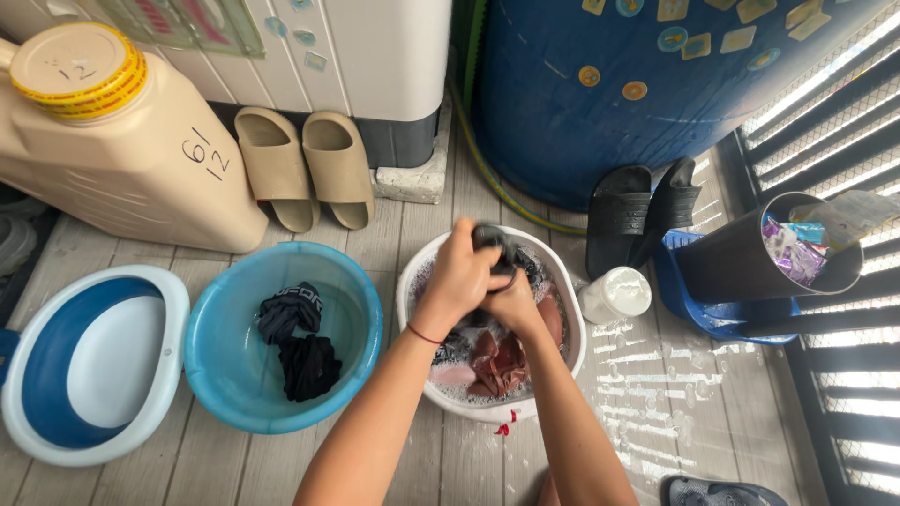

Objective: The person washes several items of clothing by hand in a white bucket of soapy water, scrubbing different parts of each garment and then moving them into a blue basin.

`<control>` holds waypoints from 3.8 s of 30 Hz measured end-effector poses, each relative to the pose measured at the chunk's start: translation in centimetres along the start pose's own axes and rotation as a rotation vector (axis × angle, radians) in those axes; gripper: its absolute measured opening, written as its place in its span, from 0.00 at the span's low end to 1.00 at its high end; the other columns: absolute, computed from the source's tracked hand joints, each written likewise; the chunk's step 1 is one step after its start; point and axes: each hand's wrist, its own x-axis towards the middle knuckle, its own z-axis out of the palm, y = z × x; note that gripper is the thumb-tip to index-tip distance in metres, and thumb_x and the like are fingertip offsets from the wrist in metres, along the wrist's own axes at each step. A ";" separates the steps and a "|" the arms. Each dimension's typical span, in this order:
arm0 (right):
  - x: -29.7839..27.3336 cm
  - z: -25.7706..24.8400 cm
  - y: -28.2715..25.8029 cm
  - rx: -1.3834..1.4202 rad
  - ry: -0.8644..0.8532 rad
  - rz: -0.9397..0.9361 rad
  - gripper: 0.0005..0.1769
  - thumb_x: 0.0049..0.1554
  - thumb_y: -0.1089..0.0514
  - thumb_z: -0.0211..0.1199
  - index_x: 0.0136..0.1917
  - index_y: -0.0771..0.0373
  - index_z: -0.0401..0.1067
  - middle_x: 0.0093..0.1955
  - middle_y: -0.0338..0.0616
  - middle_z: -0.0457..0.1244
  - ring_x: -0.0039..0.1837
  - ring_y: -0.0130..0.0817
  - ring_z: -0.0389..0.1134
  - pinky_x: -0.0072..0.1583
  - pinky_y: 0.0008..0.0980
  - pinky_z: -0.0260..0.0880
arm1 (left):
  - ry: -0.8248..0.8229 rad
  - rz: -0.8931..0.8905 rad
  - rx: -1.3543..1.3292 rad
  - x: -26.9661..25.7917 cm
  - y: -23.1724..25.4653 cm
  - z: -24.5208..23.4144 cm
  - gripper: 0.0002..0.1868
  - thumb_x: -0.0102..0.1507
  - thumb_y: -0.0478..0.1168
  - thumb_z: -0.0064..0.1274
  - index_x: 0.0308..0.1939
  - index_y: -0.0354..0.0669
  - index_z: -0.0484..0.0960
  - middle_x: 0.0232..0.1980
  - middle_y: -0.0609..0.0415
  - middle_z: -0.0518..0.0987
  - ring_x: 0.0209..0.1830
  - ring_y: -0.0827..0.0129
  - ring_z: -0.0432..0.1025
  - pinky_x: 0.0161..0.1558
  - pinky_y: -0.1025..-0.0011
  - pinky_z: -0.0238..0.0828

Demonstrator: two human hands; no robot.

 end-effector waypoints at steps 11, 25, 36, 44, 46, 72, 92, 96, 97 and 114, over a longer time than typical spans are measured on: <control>-0.8 -5.0 -2.5 0.545 0.139 0.078 0.25 0.47 0.78 0.58 0.57 0.64 0.72 0.49 0.42 0.70 0.50 0.30 0.71 0.53 0.29 0.73 | 0.074 0.084 0.848 -1.7 -7.5 -16.0 0.24 0.55 0.34 0.69 0.55 0.37 0.84 0.48 0.37 0.89 0.42 0.52 0.84 0.48 0.60 0.83; -0.5 -8.4 1.0 1.320 -0.382 0.139 0.41 0.59 0.38 0.72 0.65 0.73 0.61 0.67 0.63 0.63 0.70 0.59 0.65 0.70 0.58 0.69 | -0.272 0.369 0.503 2.7 -3.4 -5.7 0.20 0.54 0.27 0.47 0.51 0.32 0.78 0.44 0.48 0.81 0.48 0.69 0.75 0.54 0.71 0.73; 3.4 -4.2 -5.5 0.905 -0.424 0.514 0.41 0.40 0.63 0.73 0.66 0.65 0.62 0.53 0.53 0.66 0.51 0.49 0.73 0.54 0.54 0.76 | -0.104 0.193 0.227 3.6 0.6 -4.9 0.22 0.60 0.29 0.45 0.59 0.39 0.75 0.58 0.46 0.77 0.56 0.61 0.74 0.50 0.63 0.78; 4.7 -7.4 -8.3 0.427 -0.585 0.621 0.19 0.46 0.67 0.73 0.49 0.63 0.70 0.37 0.43 0.65 0.35 0.32 0.67 0.34 0.28 0.66 | -0.154 1.348 1.701 -1.8 4.9 -3.6 0.35 0.60 0.42 0.53 0.73 0.57 0.66 0.75 0.53 0.62 0.74 0.56 0.62 0.69 0.49 0.64; 4.4 -6.7 -7.9 0.345 -0.695 0.667 0.14 0.45 0.69 0.75 0.42 0.63 0.71 0.32 0.40 0.63 0.31 0.27 0.62 0.31 0.25 0.58 | -0.220 1.417 1.580 -0.6 4.5 -2.7 0.31 0.63 0.45 0.53 0.72 0.56 0.69 0.72 0.55 0.68 0.69 0.55 0.67 0.63 0.52 0.70; 3.1 -5.0 -3.4 -1.166 -0.326 -0.725 0.14 0.49 0.52 0.67 0.47 0.57 0.69 0.39 0.44 0.66 0.42 0.46 0.73 0.40 0.46 0.71 | -0.320 -0.553 0.796 3.5 -7.2 -1.9 0.23 0.48 0.42 0.65 0.44 0.31 0.84 0.47 0.37 0.83 0.45 0.49 0.79 0.41 0.53 0.78; 0.5 5.8 9.0 -0.939 -0.388 0.194 0.22 0.51 0.51 0.65 0.60 0.56 0.75 0.54 0.53 0.69 0.56 0.51 0.72 0.59 0.45 0.75 | 0.256 0.303 1.160 -2.8 -11.3 -13.4 0.17 0.59 0.30 0.45 0.46 0.46 0.85 0.54 0.46 0.78 0.57 0.51 0.73 0.59 0.60 0.72; -3.5 8.4 9.8 -0.943 -0.487 0.235 0.19 0.50 0.50 0.67 0.54 0.58 0.77 0.54 0.54 0.70 0.56 0.49 0.72 0.59 0.47 0.72 | 0.099 0.400 1.510 -0.2 -19.0 -10.9 0.16 0.59 0.37 0.47 0.47 0.44 0.85 0.61 0.44 0.76 0.61 0.45 0.69 0.59 0.52 0.65; -3.4 8.5 9.6 -0.935 -0.509 0.257 0.19 0.49 0.49 0.69 0.52 0.58 0.79 0.55 0.53 0.70 0.57 0.48 0.72 0.59 0.45 0.73 | 0.127 0.430 1.615 0.0 -20.0 -10.8 0.15 0.58 0.39 0.48 0.44 0.44 0.86 0.62 0.44 0.76 0.62 0.44 0.68 0.58 0.51 0.64; 2.3 -5.4 -13.7 0.205 -0.310 0.282 0.04 0.62 0.58 0.61 0.48 0.59 0.71 0.40 0.35 0.67 0.42 0.21 0.65 0.46 0.24 0.67 | -0.054 -0.038 1.109 0.2 -18.2 -12.6 0.13 0.61 0.42 0.59 0.48 0.45 0.87 0.52 0.45 0.85 0.55 0.52 0.80 0.58 0.59 0.74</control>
